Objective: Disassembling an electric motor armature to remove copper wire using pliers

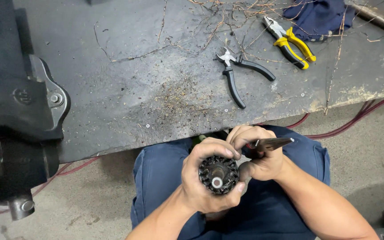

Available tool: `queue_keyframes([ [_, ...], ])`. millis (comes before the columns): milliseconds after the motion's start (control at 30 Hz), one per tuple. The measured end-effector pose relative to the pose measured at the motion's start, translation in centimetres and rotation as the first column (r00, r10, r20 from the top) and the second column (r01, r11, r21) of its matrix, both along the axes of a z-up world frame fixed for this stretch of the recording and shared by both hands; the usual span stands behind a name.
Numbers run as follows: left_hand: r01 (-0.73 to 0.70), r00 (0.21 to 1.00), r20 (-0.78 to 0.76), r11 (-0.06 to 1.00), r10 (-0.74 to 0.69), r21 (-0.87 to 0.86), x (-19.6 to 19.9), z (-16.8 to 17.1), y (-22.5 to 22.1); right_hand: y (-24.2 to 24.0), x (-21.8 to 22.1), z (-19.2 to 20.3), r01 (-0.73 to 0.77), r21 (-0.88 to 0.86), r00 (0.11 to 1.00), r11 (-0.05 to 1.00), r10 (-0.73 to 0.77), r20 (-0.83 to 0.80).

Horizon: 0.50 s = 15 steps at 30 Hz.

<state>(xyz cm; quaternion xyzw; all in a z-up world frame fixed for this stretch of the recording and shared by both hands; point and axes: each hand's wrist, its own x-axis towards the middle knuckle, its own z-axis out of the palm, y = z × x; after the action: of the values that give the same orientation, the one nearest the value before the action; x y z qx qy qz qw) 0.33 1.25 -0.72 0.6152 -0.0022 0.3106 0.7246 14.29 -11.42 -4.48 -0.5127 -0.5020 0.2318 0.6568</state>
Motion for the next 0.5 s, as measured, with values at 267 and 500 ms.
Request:
queue_keyframes([
  [267, -0.021, 0.999, -0.038, 0.999, 0.02, -0.026, 0.62, -0.09, -0.49, -0.35, 0.04, 0.42, 0.043, -0.027, 0.998, 0.999, -0.045, -0.05],
  [500, -0.032, 0.998, -0.053, 0.999, 0.033, 0.026, 0.29, -0.39, -0.04, -0.5, 0.26, 0.15, 0.013, -0.07, 1.0, 0.997, -0.013, -0.007],
])
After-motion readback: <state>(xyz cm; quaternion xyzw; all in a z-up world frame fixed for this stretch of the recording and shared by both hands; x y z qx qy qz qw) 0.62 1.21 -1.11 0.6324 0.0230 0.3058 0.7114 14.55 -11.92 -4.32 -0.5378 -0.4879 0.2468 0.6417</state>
